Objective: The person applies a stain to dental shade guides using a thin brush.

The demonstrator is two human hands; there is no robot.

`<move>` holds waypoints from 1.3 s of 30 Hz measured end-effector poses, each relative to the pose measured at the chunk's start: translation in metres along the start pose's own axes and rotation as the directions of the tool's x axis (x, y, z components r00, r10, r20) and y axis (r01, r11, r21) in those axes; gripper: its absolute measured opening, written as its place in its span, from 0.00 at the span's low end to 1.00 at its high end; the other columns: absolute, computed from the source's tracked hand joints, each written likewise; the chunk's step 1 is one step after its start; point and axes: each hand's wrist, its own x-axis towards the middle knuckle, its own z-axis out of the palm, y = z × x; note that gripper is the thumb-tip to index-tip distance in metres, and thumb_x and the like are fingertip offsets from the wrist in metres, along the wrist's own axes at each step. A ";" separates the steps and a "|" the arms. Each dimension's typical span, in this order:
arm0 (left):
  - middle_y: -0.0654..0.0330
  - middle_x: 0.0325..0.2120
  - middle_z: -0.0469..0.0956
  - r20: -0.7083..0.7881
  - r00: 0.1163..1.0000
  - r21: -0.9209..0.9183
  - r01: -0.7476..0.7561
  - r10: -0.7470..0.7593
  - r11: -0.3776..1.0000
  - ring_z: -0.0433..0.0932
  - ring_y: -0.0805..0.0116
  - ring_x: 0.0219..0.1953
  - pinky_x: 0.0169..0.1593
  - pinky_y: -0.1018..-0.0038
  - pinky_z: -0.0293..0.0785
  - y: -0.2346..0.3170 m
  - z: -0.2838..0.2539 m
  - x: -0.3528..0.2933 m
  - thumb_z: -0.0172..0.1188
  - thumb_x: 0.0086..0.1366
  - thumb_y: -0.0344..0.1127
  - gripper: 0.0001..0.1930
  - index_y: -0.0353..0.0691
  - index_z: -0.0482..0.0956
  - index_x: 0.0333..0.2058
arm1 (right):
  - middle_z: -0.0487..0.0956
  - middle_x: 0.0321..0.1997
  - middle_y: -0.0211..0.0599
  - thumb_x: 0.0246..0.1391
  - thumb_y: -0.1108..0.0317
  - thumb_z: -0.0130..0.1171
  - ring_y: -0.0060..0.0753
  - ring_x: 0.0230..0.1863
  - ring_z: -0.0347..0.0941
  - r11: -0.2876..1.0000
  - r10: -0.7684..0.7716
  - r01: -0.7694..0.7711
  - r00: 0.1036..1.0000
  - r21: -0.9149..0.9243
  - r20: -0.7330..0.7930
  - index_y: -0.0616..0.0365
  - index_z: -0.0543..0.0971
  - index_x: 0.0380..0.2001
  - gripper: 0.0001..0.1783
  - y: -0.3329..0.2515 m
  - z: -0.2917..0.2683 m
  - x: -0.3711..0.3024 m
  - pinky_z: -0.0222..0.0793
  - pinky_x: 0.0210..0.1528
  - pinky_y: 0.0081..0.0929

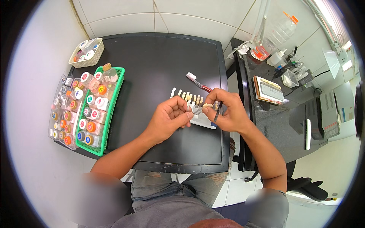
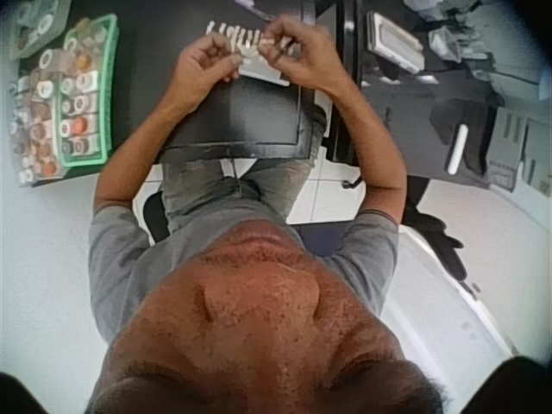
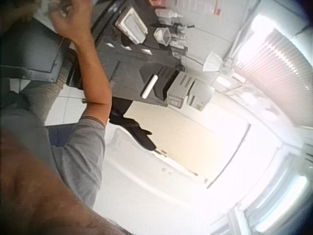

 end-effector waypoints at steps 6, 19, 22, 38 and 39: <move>0.65 0.40 0.84 0.086 0.996 0.013 0.015 -0.016 1.000 0.87 0.77 0.41 0.42 0.77 0.79 -0.005 0.007 -0.005 0.69 0.77 0.30 0.09 0.37 0.79 0.49 | 0.82 0.29 0.39 0.57 0.73 0.74 0.41 0.30 0.81 0.999 0.025 -0.025 1.000 -0.030 0.003 0.60 0.81 0.34 0.09 0.000 0.006 -0.003 0.75 0.39 0.38; 0.62 0.44 0.87 -0.083 0.997 0.082 -0.001 0.008 0.997 0.81 0.78 0.39 0.44 0.78 0.77 -0.008 0.002 0.003 0.65 0.80 0.30 0.13 0.30 0.87 0.58 | 0.80 0.50 0.42 0.74 0.74 0.63 0.37 0.46 0.79 0.965 -0.188 0.097 0.904 -0.243 -0.385 0.65 0.86 0.48 0.07 -0.001 -0.008 0.004 0.76 0.49 0.33; 0.62 0.43 0.87 -0.094 0.994 0.078 0.063 -0.056 0.995 0.82 0.78 0.39 0.43 0.78 0.78 -0.004 0.003 0.001 0.66 0.80 0.30 0.13 0.31 0.87 0.57 | 0.82 0.39 0.38 0.74 0.68 0.66 0.37 0.43 0.78 0.859 -0.383 0.247 0.891 -0.448 -0.244 0.64 0.88 0.43 0.09 -0.002 -0.024 0.002 0.74 0.47 0.33; 0.61 0.41 0.89 -0.092 0.982 0.032 0.171 -0.168 0.985 0.86 0.76 0.38 0.43 0.77 0.82 -0.004 0.003 0.001 0.67 0.80 0.30 0.12 0.32 0.87 0.56 | 0.88 0.37 0.33 0.68 0.65 0.72 0.38 0.41 0.79 0.988 -0.154 0.146 0.973 -0.055 -0.174 0.58 0.87 0.41 0.08 -0.007 0.013 -0.005 0.69 0.52 0.41; 0.61 0.41 0.89 -0.087 0.982 0.029 0.169 -0.166 0.985 0.86 0.76 0.38 0.43 0.76 0.82 -0.004 0.003 0.001 0.67 0.79 0.30 0.12 0.32 0.87 0.56 | 0.88 0.37 0.33 0.67 0.66 0.73 0.39 0.40 0.80 0.973 -0.214 0.202 0.970 -0.109 -0.118 0.58 0.87 0.40 0.07 -0.009 0.011 -0.002 0.69 0.52 0.42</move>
